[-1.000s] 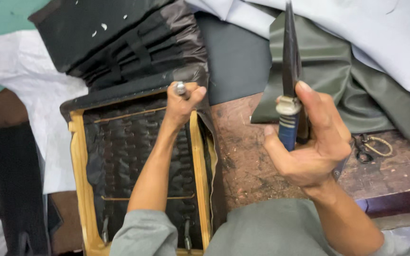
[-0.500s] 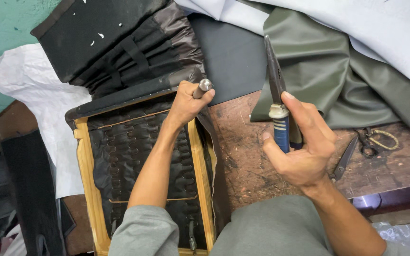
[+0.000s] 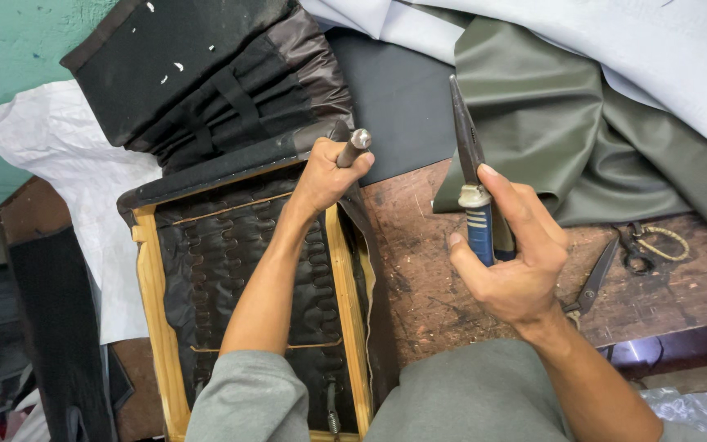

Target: The person uses a hammer and a metal tool to secure upholstery fabric to the wooden frame of a chair. They repeatedly hammer along the edges of the frame to attach the fabric, then flip the chair to work on the opposite side.

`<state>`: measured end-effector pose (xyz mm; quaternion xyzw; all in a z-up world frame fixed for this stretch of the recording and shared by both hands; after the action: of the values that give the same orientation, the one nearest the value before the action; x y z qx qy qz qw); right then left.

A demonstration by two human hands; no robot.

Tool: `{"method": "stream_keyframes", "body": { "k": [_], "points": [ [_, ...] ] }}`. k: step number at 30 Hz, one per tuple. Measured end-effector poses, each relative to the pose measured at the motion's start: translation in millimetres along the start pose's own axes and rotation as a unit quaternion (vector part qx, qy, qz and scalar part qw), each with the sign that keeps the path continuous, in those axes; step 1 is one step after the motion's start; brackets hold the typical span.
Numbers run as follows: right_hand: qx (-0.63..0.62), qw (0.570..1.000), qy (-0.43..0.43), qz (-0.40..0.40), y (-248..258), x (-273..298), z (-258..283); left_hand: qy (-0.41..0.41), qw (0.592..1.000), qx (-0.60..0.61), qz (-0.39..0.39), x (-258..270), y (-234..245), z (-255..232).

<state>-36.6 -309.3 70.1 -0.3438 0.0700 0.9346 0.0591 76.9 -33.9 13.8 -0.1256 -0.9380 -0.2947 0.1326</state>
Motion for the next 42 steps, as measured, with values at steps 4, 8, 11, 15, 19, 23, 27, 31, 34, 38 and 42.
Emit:
{"method": "stream_keyframes", "body": {
  "k": [4, 8, 11, 15, 19, 23, 27, 31, 34, 38, 42],
  "points": [
    [0.000, 1.000, -0.006, 0.002, -1.2, 0.1, -0.1, -0.001, 1.000, -0.005, 0.003, -1.1, -1.0, -0.4],
    [-0.004, 1.000, -0.008, 0.004, -2.1, -0.4, 0.9, 0.003, 1.000, 0.009, 0.001, -1.5, -1.0, 1.3],
    [-0.008, 1.000, -0.010, 0.007, -2.7, -0.1, 0.8, 0.009, 1.000, -0.013, 0.003, -3.9, -2.5, 3.4],
    [-0.013, 1.000, -0.019, 0.011, -5.2, -1.1, -0.1, 0.004, 1.000, -0.023, 0.003, -5.7, -2.3, 4.3],
    [-0.018, 0.999, -0.018, 0.021, -6.6, -3.5, 1.4, 0.013, 1.000, -0.021, 0.006, -5.2, -6.3, 5.8],
    [-0.013, 1.000, -0.006, 0.026, -6.7, -7.3, 3.5, 0.010, 1.000, -0.015, 0.010, -2.2, -7.6, 3.0],
    [-0.013, 0.999, -0.013, 0.027, -8.3, -6.7, 3.4, -0.002, 1.000, -0.014, 0.008, -1.5, -4.6, -0.5],
    [-0.017, 0.999, -0.016, 0.028, -11.2, -4.7, 3.5, -0.013, 1.000, -0.014, 0.005, -2.0, -1.8, -0.8],
    [-0.018, 0.999, -0.017, 0.026, -11.3, -3.9, 2.9, -0.009, 1.000, -0.005, 0.001, -4.2, -3.0, 1.9],
    [-0.025, 0.999, -0.024, 0.027, -13.3, -1.3, 0.5, 0.001, 1.000, -0.020, 0.006, -4.0, -4.4, 4.3],
    [-0.024, 0.999, -0.022, 0.030, -12.4, 1.1, -3.6, 0.022, 0.999, -0.029, 0.014, -8.0, -10.1, 0.3]
  ]
}}
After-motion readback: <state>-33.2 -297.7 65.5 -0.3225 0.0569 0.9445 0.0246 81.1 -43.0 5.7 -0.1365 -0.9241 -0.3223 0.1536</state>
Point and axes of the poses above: each hand's wrist, its own x-axis away from the middle knuckle, its own y-axis out of the back of the hand, z = x × y, the point moved 6 cm from there along -x, towards the middle knuckle, and after that the axes turned 14 degrees about y, right-handed, at the moved point
